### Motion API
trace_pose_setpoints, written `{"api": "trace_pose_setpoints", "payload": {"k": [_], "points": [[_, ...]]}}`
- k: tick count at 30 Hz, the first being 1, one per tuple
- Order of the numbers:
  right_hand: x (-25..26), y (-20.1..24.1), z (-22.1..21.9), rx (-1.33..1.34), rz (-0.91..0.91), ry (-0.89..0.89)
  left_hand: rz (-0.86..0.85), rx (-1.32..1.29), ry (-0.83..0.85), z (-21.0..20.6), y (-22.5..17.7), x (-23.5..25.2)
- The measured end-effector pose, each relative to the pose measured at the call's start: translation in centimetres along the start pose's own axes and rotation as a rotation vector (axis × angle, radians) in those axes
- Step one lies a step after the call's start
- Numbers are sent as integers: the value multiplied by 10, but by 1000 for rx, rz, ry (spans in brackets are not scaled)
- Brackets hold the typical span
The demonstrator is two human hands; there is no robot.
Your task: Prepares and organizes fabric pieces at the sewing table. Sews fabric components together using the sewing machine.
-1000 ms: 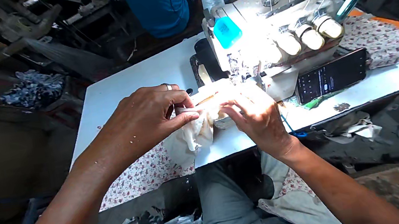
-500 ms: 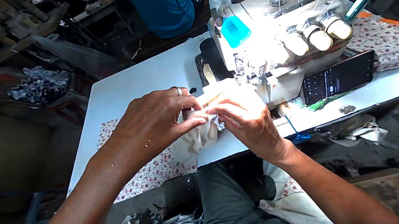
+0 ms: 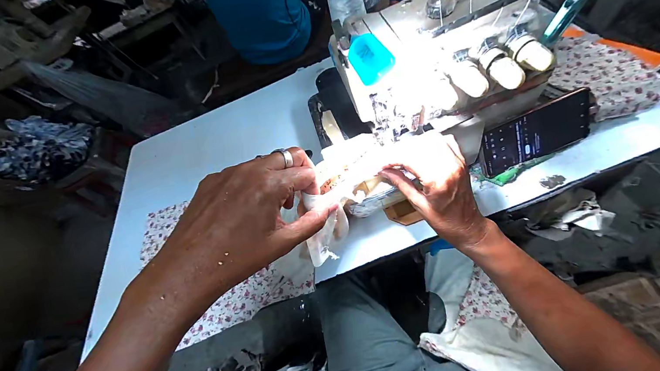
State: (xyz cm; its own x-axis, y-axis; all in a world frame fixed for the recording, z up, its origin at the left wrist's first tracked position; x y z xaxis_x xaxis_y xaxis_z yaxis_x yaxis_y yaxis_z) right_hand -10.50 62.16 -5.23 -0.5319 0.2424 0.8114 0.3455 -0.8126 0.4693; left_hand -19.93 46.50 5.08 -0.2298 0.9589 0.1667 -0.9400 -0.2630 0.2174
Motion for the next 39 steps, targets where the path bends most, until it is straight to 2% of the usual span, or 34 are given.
{"api": "trace_pose_setpoints", "payload": {"k": [7,18,27,39], "points": [[-1,-2,1,21,16,-34,3,-2,-8,3,-3,-1],[-6,-4,3,41,93,10,11,47,-5,0,1,-2],[8,-2,-1,127,45,91,-7,12,-26,4,-1,3],[12,-6,3,164,30,65,-19,17,-18,4,-3,0]]}}
Point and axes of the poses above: each hand's wrist, its own x-axis towards the middle knuckle, its own z-axis out of the back of the hand, y = z × x, the point moved 7 cm from there along x, towards the middle knuckle, and after that the axes turned 13 degrees about x, right-handed, at the moved point
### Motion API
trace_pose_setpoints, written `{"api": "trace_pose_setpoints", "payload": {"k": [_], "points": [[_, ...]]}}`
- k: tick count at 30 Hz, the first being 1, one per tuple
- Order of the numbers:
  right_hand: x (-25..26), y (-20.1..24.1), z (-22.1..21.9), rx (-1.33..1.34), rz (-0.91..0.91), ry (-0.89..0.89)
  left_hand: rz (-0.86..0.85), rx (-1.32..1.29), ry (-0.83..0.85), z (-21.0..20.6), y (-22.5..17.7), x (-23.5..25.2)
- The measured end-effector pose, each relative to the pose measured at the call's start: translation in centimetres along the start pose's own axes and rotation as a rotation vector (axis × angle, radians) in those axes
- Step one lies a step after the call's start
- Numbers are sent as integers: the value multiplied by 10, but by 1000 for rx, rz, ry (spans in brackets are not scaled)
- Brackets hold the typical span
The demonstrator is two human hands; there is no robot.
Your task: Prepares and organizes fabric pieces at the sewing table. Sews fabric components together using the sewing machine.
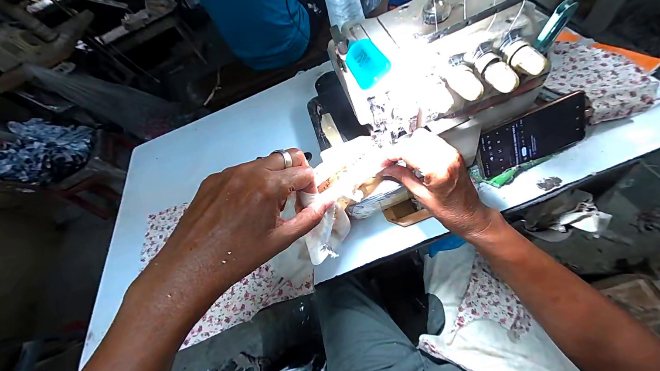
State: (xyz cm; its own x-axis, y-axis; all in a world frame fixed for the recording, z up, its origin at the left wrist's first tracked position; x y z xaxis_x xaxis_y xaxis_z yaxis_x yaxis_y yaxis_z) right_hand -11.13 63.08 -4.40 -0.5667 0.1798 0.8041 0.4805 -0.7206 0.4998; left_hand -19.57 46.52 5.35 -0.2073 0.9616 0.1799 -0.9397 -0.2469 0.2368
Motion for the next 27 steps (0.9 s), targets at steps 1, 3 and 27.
{"api": "trace_pose_setpoints", "payload": {"k": [1,3,27], "points": [[-1,0,1,8,4,-2,3,-1,-10,0,-1,0],[-3,-2,2,28,7,-3,7,4,-35,0,-1,1],[0,1,2,-1,41,100,-48,24,-47,-5,-24,-1]]}}
Point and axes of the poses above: each hand's wrist, its own x-axis towards the middle knuckle, its own z-axis out of the back of the hand, y = z × x, the point moved 7 cm from there along x, towards the middle knuckle, and after that the axes turned 13 degrees about x, right-handed, at the moved point
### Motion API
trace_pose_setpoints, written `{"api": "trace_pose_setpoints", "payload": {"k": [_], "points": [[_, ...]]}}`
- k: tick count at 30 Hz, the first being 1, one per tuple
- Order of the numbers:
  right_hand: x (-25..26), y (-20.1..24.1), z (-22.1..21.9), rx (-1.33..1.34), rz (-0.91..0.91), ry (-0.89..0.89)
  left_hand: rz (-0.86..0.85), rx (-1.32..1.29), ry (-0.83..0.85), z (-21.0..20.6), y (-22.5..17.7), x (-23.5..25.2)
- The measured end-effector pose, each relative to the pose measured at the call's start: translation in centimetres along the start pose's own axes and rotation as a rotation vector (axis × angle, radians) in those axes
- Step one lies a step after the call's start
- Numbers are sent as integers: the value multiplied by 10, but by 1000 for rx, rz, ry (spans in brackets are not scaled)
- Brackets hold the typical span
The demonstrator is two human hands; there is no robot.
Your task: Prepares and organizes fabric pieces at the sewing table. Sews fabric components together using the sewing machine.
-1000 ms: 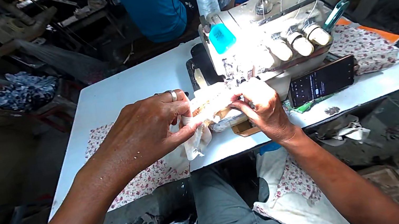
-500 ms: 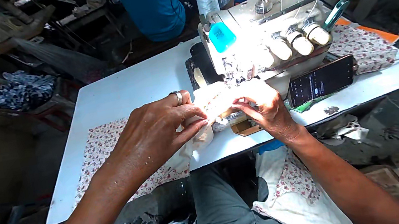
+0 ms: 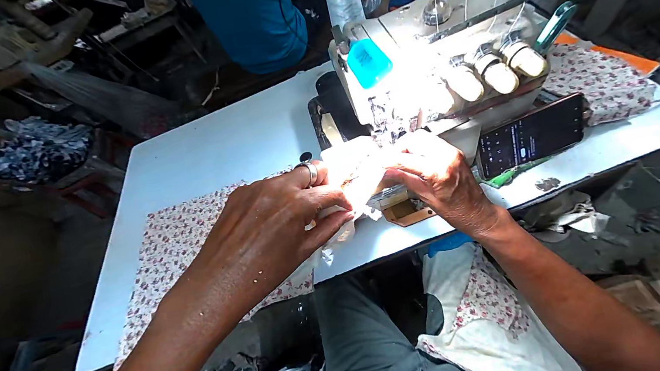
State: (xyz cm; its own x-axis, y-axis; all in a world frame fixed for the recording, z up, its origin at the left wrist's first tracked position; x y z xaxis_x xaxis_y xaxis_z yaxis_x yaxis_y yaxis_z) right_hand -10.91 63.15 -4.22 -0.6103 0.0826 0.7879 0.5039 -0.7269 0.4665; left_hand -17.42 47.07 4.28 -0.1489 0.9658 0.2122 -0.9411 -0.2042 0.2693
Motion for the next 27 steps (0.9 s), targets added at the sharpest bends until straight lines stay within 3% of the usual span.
{"api": "trace_pose_setpoints", "payload": {"k": [8,17,27], "points": [[1,1,2,-15,-10,6,19,-45,-10,1,-3,1],[-27,14,15,-259,74,184,180,-90,-149,-31,-85,2],[-27,9,17,-247,65,140,302,56,-150,-37,-100,10]]}}
Point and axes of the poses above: each hand's wrist, its own x-axis towards the middle knuckle, its own z-axis out of the back of the hand, y = z × x, the point moved 7 cm from there along x, towards the middle knuckle, and after that the axes turned 13 degrees about x, right-handed, at the moved point
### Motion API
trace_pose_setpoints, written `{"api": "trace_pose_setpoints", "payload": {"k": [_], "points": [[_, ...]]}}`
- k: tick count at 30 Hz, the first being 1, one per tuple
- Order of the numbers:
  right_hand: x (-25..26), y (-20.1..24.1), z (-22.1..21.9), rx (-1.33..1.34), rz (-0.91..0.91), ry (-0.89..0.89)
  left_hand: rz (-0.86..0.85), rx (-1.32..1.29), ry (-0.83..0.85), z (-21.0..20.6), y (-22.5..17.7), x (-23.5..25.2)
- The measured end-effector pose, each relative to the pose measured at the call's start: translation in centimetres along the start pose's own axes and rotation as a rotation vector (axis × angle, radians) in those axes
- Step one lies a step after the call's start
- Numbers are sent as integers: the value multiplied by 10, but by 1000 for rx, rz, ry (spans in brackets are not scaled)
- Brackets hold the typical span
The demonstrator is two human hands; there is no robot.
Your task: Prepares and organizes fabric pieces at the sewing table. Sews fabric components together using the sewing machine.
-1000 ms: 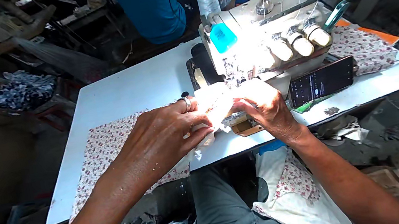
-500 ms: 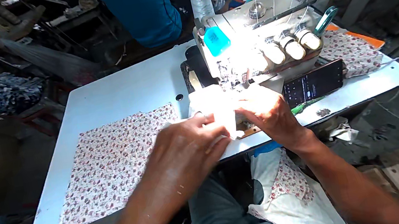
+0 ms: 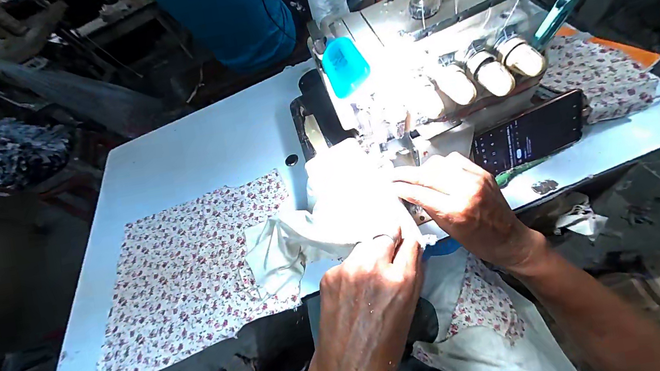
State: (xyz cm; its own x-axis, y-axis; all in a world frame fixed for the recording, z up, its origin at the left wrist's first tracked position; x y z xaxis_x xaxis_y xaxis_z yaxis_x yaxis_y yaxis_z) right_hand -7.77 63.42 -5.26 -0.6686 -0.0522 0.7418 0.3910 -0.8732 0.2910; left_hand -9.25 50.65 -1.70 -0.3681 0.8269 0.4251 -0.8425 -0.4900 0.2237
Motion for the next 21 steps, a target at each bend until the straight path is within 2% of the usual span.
{"api": "trace_pose_setpoints", "payload": {"k": [4,8,10,14,21], "points": [[-5,-11,-1,90,-90,-43,27,44,0,-8,0,11],[-51,-12,-22,393,-486,-235,26,64,17,-11,-6,14],[-67,5,-41,515,-575,-233,29,85,33,-14,-5,17],[-59,33,-56,557,-510,-197,42,151,62,-23,6,32],[-50,35,-63,582,-448,-112,61,174,58,-29,25,65]]}}
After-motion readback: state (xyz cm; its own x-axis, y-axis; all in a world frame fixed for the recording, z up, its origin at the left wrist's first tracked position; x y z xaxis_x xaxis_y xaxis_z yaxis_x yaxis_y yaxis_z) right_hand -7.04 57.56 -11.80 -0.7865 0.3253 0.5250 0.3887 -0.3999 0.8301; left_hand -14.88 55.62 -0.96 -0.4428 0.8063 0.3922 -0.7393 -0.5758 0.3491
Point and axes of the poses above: each hand's wrist, its own x-axis towards the middle knuckle, its own z-axis out of the back of the hand, y = z × x, the point moved 7 cm from there along x, towards the middle knuckle, and after that the axes turned 13 degrees about x, right-handed, at the moved point
